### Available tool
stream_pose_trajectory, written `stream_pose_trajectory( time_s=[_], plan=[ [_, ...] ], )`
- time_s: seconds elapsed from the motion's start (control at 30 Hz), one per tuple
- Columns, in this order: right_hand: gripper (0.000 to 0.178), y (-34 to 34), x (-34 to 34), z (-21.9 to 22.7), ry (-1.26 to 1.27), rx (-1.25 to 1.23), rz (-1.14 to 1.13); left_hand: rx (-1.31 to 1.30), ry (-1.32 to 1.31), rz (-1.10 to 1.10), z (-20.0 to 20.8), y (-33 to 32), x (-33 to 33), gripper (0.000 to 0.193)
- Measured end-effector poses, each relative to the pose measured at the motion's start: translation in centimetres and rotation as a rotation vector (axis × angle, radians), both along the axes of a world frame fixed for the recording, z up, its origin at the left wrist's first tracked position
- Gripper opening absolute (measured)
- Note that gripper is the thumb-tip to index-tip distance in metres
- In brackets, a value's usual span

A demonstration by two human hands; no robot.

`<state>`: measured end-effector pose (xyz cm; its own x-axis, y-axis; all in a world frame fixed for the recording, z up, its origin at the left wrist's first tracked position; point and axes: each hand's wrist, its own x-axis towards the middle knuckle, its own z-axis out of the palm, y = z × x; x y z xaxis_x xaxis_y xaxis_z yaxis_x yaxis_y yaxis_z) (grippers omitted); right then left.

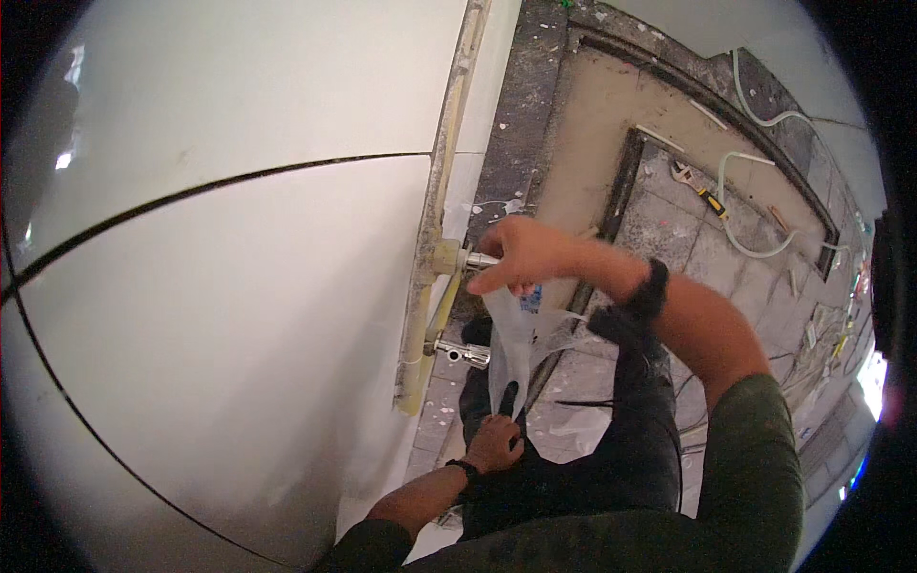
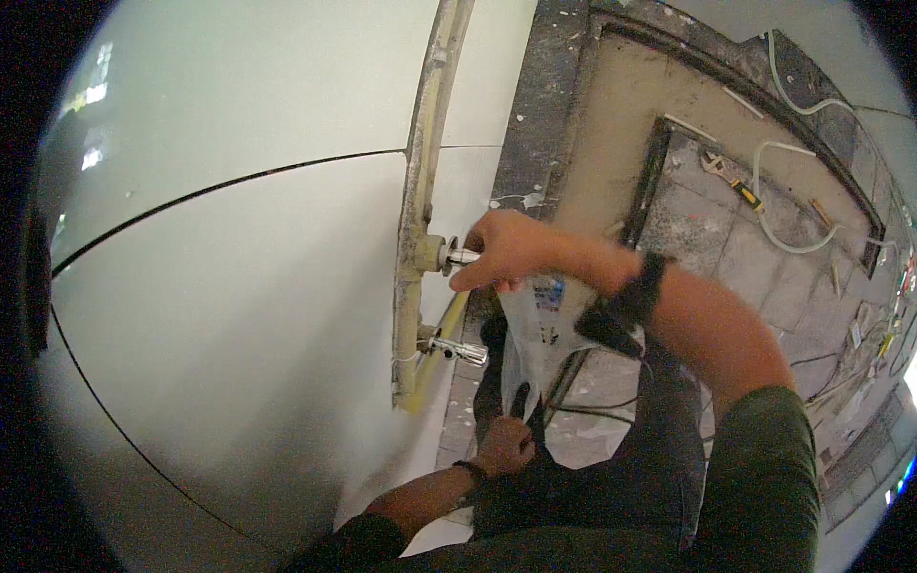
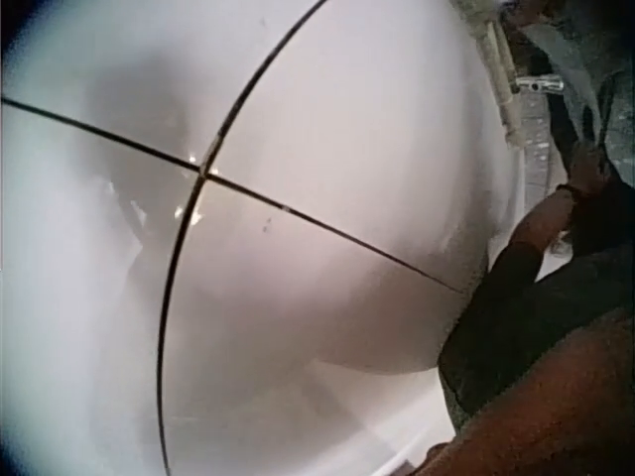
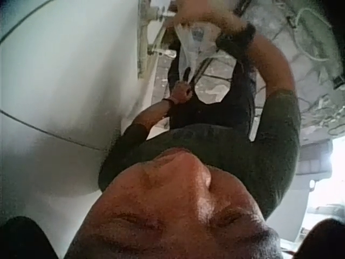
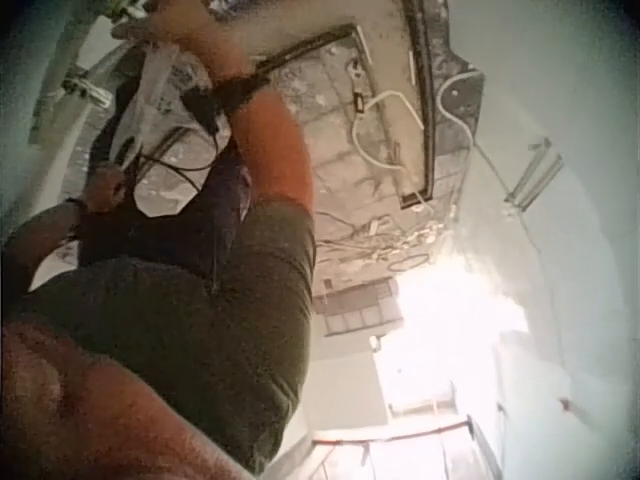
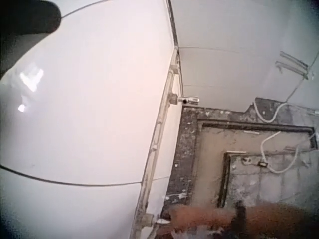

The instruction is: Install a series of faucets onto a wall-mounted supply line.

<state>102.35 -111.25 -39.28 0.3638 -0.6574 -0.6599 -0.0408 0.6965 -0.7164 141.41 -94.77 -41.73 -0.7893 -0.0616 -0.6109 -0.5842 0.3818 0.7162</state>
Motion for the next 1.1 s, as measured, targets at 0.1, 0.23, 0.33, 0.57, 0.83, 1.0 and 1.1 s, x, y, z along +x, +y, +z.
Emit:
stream_pose_trajectory(
  time_s=[0.1, 0.23, 0.33, 0.57, 0.83, 1.0, 1.1],
  plan=[
    [0.032, 1.9, 3.4, 0.1, 0.666, -0.537, 0.001, -0.02, 0.013, 0.025, 0.3, 0.3, 0.0, 0.017],
    [0.023, 1.3, 5.3, 0.6, 1.033, -0.537, -0.015, -0.057, -0.007, -0.038, 0.7, 0.0, -0.5, 0.017],
    [0.022, -0.9, -0.1, -0.5, -0.199, 0.153, 0.069, -0.072, 0.039, 0.012, 0.6, 0.1, -1.0, 0.018],
    [0.017, 1.5, 1.9, -1.4, 0.531, -0.59, -0.41, -0.062, 0.032, 0.034, 0.0, 0.4, -0.5, 0.018],
    [0.017, 0.4, 4.5, 1.1, 1.097, -0.469, -0.075, -0.038, -0.025, 0.046, 0.8, -0.4, -1.0, 0.018],
    [0.025, -1.1, 0.0, 0.3, 0.107, -0.113, 0.173, -0.043, 0.026, 0.042, 0.5, 0.1, -0.8, 0.018],
    [0.025, -1.2, -0.1, 0.6, 0.02, -0.024, 0.113, -0.05, 0.048, 0.046, 0.3, -0.1, -0.5, 0.019]
  ],
)
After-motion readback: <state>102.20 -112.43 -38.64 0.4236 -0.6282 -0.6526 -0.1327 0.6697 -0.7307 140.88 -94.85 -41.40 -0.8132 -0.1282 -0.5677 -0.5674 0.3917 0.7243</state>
